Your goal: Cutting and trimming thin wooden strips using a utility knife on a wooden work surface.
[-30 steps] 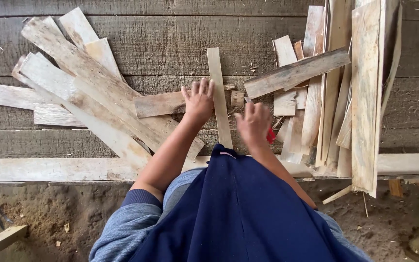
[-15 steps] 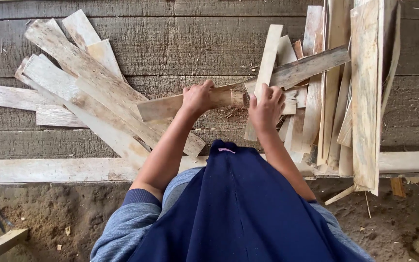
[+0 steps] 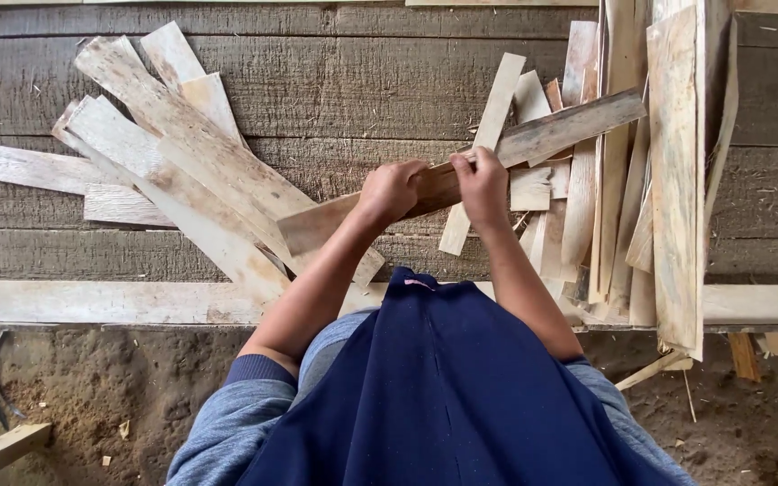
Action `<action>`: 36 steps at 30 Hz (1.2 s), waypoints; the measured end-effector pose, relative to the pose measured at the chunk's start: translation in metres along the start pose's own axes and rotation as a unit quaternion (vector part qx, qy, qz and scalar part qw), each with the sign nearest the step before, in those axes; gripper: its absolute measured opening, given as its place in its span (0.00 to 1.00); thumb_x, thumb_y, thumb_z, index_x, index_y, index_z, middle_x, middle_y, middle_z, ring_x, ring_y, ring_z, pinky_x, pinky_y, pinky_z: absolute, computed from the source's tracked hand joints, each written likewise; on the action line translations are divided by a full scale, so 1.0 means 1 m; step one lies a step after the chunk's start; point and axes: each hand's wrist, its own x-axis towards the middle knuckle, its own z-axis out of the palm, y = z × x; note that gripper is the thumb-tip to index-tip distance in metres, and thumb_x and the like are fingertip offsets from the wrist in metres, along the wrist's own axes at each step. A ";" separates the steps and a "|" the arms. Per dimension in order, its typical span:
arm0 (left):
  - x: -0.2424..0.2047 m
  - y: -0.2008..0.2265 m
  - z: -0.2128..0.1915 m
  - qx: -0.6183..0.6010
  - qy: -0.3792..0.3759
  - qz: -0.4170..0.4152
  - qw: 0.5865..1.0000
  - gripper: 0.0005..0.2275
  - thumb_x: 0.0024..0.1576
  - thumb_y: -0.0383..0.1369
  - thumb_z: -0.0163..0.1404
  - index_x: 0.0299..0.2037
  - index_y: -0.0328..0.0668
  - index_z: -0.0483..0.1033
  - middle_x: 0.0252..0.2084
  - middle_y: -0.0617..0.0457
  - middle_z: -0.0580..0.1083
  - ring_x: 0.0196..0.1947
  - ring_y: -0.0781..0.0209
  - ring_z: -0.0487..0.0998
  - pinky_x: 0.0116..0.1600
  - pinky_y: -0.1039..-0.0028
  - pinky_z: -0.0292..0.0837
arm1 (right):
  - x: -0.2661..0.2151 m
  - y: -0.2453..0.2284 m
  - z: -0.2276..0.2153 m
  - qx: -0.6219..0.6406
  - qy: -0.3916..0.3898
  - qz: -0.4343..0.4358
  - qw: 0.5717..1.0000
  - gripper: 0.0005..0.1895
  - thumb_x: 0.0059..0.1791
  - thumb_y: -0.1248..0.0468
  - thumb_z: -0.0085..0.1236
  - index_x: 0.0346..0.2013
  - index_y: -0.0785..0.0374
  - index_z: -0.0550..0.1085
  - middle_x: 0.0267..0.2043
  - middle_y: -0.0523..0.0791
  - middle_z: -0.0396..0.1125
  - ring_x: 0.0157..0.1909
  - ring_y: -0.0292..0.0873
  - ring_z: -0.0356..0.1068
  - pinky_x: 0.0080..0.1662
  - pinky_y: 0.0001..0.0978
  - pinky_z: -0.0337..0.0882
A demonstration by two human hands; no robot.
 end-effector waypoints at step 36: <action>-0.004 -0.080 0.009 0.002 0.105 -0.027 0.994 0.46 0.52 0.24 0.56 0.78 0.35 0.37 0.80 0.36 0.41 0.79 0.36 0.40 0.75 0.35 0.32 | -0.091 0.004 0.055 -0.280 -0.310 -0.032 0.908 0.30 0.50 0.61 0.60 0.66 0.61 0.64 0.60 0.56 0.59 0.55 0.51 0.68 0.39 0.38 0.82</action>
